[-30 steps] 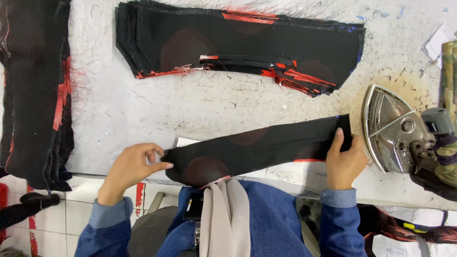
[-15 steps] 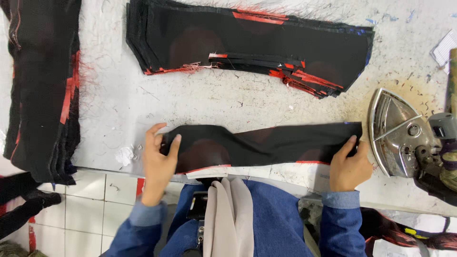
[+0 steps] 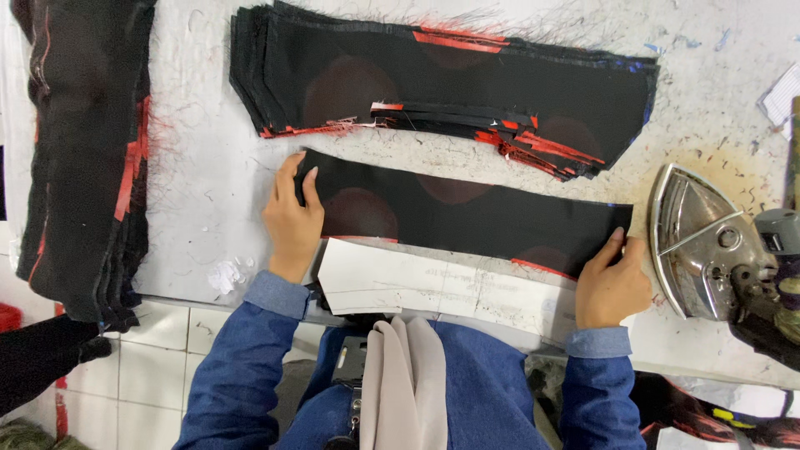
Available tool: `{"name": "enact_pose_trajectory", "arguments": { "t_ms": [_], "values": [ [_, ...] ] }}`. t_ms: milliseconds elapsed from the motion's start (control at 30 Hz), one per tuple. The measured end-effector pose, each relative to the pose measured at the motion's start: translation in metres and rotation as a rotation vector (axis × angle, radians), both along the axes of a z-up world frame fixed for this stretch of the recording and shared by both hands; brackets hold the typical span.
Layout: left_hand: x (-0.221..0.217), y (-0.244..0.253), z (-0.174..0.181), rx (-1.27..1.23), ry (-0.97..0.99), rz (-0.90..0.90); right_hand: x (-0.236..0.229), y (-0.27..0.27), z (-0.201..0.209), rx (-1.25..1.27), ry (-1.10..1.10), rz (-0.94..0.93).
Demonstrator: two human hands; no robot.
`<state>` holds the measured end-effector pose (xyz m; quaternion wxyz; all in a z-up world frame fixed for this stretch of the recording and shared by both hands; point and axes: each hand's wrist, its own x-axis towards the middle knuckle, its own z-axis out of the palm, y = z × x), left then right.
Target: The person aligns a piece of black fabric with red accents on a white paper template and uses a steam iron to press it flat. They then remove the fabric, place it on a stack, and repeat the process with a new piece of fabric.
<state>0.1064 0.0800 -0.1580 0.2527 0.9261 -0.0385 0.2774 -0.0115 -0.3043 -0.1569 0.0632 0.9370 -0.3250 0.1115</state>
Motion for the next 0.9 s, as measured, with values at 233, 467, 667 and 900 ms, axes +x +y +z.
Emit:
{"name": "enact_pose_trajectory", "arguments": {
  "t_ms": [233, 467, 667, 900],
  "values": [
    [0.0, 0.02, -0.012, 0.038, -0.02, 0.068, 0.011, 0.017, 0.004, -0.05, 0.001, -0.012],
    [0.0, 0.012, -0.007, 0.087, 0.06, 0.151, 0.009, 0.004, -0.007, -0.158, 0.003, 0.02],
    [-0.001, 0.029, 0.003, 0.12, 0.192, 0.244, -0.001, -0.011, -0.012, -0.012, -0.002, -0.06],
    [-0.034, -0.02, 0.041, -0.021, 0.177, -0.095, 0.01, 0.069, 0.021, 0.649, -0.555, 0.383]
  ]
}}
